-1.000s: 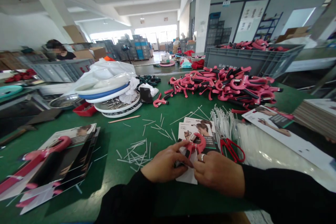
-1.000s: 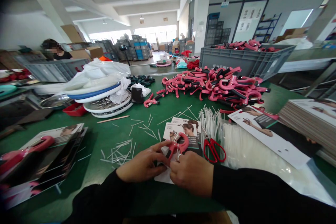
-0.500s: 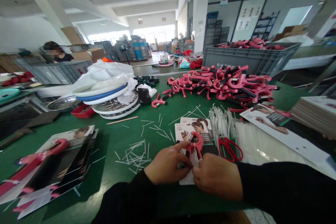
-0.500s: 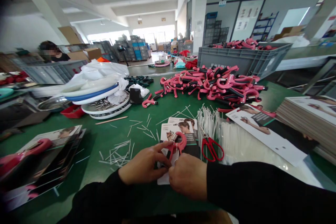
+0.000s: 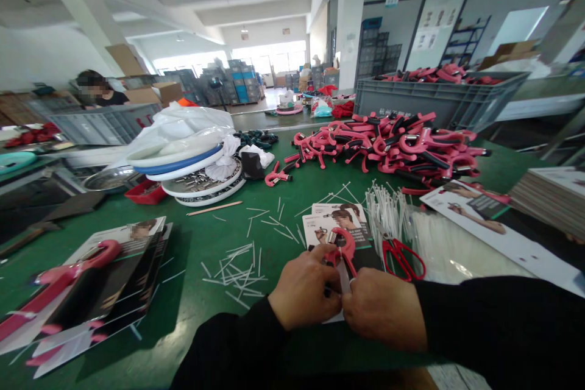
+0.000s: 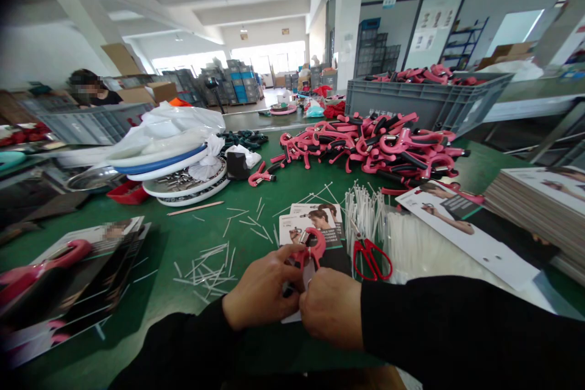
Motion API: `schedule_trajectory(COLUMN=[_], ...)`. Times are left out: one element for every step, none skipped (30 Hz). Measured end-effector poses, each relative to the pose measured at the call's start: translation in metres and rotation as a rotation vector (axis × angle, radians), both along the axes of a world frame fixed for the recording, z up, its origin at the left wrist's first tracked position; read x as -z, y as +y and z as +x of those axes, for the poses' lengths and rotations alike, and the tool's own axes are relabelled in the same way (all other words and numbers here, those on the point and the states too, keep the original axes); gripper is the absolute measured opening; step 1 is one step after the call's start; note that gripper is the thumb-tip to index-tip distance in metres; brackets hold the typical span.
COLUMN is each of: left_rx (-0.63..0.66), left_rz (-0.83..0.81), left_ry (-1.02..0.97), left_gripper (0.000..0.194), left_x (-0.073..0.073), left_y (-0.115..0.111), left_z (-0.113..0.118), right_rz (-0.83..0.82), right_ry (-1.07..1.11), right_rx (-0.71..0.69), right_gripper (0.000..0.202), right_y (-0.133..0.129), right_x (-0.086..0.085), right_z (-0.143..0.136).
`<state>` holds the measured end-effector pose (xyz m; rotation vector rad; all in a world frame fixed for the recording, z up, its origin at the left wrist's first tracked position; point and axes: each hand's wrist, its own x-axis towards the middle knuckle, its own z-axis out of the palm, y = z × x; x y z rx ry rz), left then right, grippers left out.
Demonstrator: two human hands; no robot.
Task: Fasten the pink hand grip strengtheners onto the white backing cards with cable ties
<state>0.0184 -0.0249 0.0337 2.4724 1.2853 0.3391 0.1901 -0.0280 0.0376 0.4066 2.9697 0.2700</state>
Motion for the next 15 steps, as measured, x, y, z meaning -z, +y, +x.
schedule_trajectory(left_rx=[-0.008,-0.014,-0.013,-0.012,-0.013,-0.012,-0.006,0.001,0.007,0.009,0.011,0.007,0.002,-0.001,-0.005], left_rz=[0.012,0.023,0.032,0.041,0.053,0.064,0.078,0.093,0.11,0.127,0.14,0.15,0.156,0.157,0.156], left_ry=[0.004,0.007,0.013,0.024,0.039,0.058,0.078,0.097,0.113,0.127,0.139,0.146,0.148,0.141,0.121], left_gripper=[0.013,0.012,0.012,0.011,0.011,0.011,0.011,0.012,0.014,0.016,0.018,0.02,0.022,0.024,0.024], left_x=[0.0,0.0,0.0,0.0,0.0,0.0,0.0,0.0,0.0,0.001,0.002,0.004,0.005,0.007,0.009], left_y=[-0.001,-0.001,-0.002,-0.003,-0.004,-0.005,-0.007,-0.009,-0.012,-0.015,-0.018,-0.021,-0.023,-0.025,-0.026], left_z=[0.001,0.002,0.003,0.004,0.004,0.004,0.003,0.002,0.001,0.0,-0.002,-0.003,-0.004,-0.006,-0.007], right_rz=[-0.015,-0.027,-0.037,-0.038,-0.033,-0.019,-0.002,0.016,0.032,0.053,0.08,0.112,0.156,0.195,0.187], right_ry=[-0.011,-0.019,-0.026,-0.03,-0.03,-0.02,-0.002,0.026,0.063,0.11,0.163,0.214,0.267,0.303,0.295], right_rx=[-0.004,-0.004,-0.006,-0.004,0.003,0.016,0.032,0.052,0.09,0.157,0.239,0.355,0.484,0.604,0.702], right_gripper=[0.01,0.011,0.011,0.011,0.011,0.011,0.01,0.01,0.009,0.009,0.01,0.012,0.018,0.023,0.025], right_y=[0.0,0.0,0.0,-0.001,-0.002,-0.003,-0.004,-0.005,-0.005,-0.005,-0.004,-0.002,0.001,0.004,0.007], right_x=[0.0,-0.001,-0.001,-0.002,-0.002,-0.003,-0.004,-0.005,-0.006,-0.007,-0.006,-0.005,-0.003,0.0,0.004], right_z=[0.0,-0.001,-0.002,-0.003,-0.003,-0.002,0.0,0.004,0.01,0.019,0.031,0.043,0.057,0.069,0.08])
